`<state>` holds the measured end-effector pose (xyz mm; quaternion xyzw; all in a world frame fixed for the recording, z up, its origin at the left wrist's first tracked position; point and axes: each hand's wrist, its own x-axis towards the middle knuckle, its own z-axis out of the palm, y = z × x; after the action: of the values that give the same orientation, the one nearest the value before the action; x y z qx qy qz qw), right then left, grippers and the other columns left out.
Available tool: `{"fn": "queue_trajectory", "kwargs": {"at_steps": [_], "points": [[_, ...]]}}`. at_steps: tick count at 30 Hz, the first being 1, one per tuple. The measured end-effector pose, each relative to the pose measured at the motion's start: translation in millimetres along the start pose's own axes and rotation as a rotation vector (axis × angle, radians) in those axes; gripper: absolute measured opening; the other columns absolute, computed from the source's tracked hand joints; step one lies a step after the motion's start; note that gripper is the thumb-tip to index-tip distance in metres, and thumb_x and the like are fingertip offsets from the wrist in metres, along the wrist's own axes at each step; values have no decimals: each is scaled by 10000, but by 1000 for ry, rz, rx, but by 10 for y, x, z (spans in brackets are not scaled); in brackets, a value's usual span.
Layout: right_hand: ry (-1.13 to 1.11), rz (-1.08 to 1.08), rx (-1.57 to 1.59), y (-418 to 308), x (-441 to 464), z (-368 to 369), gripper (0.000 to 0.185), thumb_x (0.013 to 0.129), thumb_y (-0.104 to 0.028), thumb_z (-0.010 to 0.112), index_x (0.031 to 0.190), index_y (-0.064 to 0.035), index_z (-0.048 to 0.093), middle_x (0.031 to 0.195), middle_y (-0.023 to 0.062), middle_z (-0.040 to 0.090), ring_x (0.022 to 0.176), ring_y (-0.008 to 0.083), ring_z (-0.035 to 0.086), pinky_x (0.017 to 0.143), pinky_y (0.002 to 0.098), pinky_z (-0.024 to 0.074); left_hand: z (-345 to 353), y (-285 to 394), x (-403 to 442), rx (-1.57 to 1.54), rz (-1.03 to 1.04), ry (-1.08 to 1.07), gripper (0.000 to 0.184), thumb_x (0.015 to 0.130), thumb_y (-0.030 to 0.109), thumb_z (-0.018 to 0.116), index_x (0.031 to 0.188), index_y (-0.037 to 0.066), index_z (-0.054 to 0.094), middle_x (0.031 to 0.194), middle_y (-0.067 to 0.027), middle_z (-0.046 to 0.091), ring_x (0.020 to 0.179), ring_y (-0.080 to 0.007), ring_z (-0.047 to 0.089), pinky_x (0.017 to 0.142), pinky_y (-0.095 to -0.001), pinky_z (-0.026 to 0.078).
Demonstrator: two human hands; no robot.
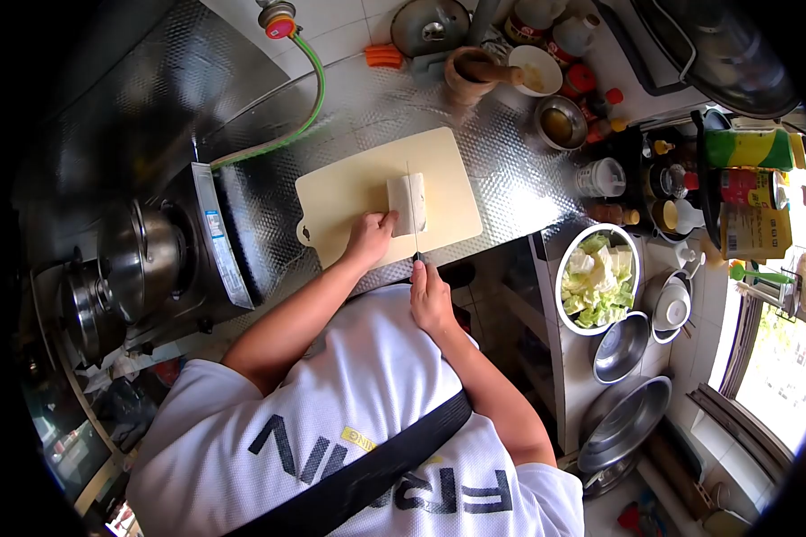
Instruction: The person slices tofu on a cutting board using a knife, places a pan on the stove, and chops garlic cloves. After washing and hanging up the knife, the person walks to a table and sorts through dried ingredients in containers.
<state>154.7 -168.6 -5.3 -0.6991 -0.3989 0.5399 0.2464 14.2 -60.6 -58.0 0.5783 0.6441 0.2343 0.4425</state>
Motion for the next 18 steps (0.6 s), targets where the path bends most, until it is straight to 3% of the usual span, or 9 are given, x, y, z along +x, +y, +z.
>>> {"fn": "queue_trajectory", "kwargs": {"at_steps": [1, 2, 4, 11, 14, 18], "points": [[22, -48, -7, 87, 24, 40, 477, 1088, -402, 358, 891, -9, 545, 614, 92, 553, 515, 211, 550, 506, 341, 448, -1, 7, 0, -15, 33, 25, 458, 973, 308, 547, 710, -52, 649, 660, -252, 619, 619, -439, 618, 612, -498, 484], [44, -96, -14, 158, 39, 67, 497, 1089, -429, 345, 891, -24, 553, 580, 39, 525, 453, 129, 508, 452, 291, 426, -15, 8, 3, -3, 18, -3, 448, 980, 317, 546, 754, -53, 656, 690, -251, 629, 642, -423, 630, 620, -485, 484], [50, -93, -33, 153, 37, 69, 502, 1089, -426, 341, 888, -18, 554, 591, 61, 543, 474, 163, 536, 478, 323, 445, -32, -21, 14, 20, -13, -58, 437, 995, 335, 544, 842, -55, 669, 751, -249, 648, 688, -392, 654, 635, -459, 484], [163, -143, -257, 316, 172, 197, 550, 1083, -445, 314, 863, -2, 554, 629, 126, 588, 609, 283, 617, 622, 419, 490, -49, -16, 24, 55, -8, -84, 428, 992, 324, 555, 841, -62, 662, 836, -262, 653, 780, -412, 650, 699, -474, 490], [38, -5, -176, 194, 214, 156, 466, 1079, -379, 346, 1004, 31, 554, 898, 331, 636, 907, 560, 581, 747, 580, 462, -30, -40, 26, 43, 15, -68, 430, 995, 322, 557, 829, -64, 651, 844, -260, 648, 799, -414, 642, 717, -480, 485], [-23, 58, -150, 430, 384, 208, 495, 1079, -400, 319, 1045, 26, 569, 930, 324, 644, 945, 552, 582, 792, 579, 462, 12, -104, 12, 40, 42, -34, 430, 997, 313, 559, 811, -67, 637, 800, -248, 637, 747, -411, 618, 698, -479, 473]]}}
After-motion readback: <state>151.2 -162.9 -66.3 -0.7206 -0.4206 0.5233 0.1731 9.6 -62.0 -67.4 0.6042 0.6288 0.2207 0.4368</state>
